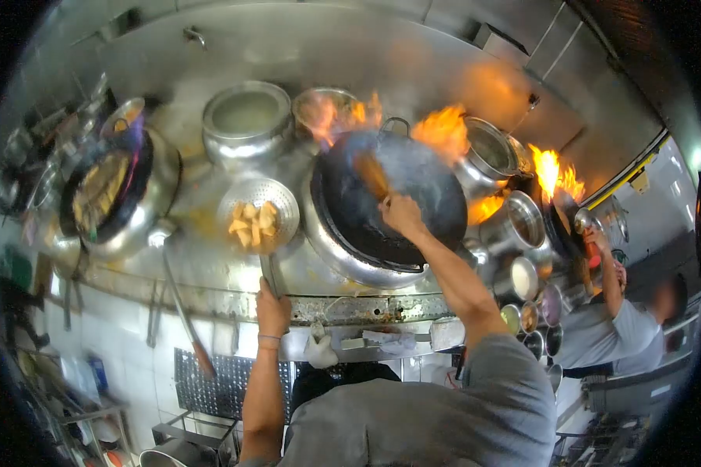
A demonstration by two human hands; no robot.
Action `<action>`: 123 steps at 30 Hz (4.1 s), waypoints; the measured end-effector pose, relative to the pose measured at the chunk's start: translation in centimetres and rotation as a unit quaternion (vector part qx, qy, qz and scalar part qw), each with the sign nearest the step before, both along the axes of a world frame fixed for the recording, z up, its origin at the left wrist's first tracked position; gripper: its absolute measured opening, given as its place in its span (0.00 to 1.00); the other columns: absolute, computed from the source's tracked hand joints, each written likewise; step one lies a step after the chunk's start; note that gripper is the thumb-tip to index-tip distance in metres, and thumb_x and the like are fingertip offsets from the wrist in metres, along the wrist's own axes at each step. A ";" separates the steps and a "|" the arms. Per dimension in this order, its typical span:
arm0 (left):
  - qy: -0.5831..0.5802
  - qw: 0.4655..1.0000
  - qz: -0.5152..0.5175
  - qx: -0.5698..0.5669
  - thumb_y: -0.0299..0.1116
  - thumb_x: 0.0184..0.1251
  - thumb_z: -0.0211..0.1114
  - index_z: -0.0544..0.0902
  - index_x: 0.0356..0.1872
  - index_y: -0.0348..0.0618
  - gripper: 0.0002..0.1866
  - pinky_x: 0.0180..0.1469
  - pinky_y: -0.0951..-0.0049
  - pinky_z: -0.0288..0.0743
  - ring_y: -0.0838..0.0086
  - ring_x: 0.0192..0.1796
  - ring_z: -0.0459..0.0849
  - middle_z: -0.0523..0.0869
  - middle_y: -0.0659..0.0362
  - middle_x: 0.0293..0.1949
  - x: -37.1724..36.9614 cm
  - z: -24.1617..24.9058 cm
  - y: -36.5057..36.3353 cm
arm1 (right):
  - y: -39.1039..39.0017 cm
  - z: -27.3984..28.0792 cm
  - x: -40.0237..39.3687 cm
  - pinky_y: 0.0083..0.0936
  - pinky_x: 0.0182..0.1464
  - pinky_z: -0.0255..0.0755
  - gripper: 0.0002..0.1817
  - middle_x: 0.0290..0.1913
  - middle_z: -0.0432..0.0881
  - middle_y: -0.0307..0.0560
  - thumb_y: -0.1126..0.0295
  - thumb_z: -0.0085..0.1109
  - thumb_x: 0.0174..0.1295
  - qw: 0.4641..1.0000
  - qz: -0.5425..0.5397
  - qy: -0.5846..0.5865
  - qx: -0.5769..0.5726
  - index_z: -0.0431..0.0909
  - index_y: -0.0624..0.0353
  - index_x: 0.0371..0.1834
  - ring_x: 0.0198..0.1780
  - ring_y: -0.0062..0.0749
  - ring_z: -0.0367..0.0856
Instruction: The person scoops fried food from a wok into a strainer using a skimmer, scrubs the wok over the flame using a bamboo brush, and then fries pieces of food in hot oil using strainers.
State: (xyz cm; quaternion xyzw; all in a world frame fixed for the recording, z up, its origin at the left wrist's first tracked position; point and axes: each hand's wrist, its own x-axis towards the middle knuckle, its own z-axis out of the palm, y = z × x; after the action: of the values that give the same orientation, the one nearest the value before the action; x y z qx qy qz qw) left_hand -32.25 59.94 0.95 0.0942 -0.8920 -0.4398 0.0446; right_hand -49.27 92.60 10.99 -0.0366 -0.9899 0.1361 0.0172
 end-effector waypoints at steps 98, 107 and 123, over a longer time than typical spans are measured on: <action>0.399 0.874 -0.062 0.271 0.46 0.50 0.72 0.77 0.15 0.38 0.21 0.26 0.58 0.71 0.51 0.22 0.80 0.78 0.47 0.17 -7.0 23.4 11.4 | 7.9 -8.9 32.0 0.42 0.52 0.71 0.35 0.51 0.80 0.62 0.52 0.56 0.62 0.944 -0.325 0.039 -0.046 0.60 0.51 0.71 0.51 0.57 0.79; 0.398 0.856 -0.017 0.329 0.44 0.54 0.70 0.77 0.14 0.35 0.22 0.21 0.60 0.68 0.51 0.17 0.76 0.75 0.44 0.14 -9.1 24.2 10.7 | 7.7 -8.5 31.6 0.42 0.56 0.69 0.35 0.57 0.77 0.62 0.53 0.55 0.62 0.945 -0.324 0.015 -0.041 0.59 0.51 0.71 0.56 0.58 0.76; 0.391 0.886 -0.242 0.053 0.41 0.57 0.64 0.75 0.12 0.41 0.19 0.23 0.56 0.69 0.52 0.19 0.77 0.76 0.47 0.14 -3.8 18.6 15.6 | 12.2 -5.5 30.8 0.24 0.22 0.73 0.20 0.27 0.75 0.43 0.70 0.56 0.52 0.831 -0.279 -0.127 -0.464 0.69 0.58 0.50 0.24 0.26 0.76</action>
State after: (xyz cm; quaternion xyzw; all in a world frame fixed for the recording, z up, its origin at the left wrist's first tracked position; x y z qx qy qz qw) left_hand -36.06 75.58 19.59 -0.3023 -0.7728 -0.4846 0.2765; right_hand -18.51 104.83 5.51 -0.3317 -0.7515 0.5631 -0.0904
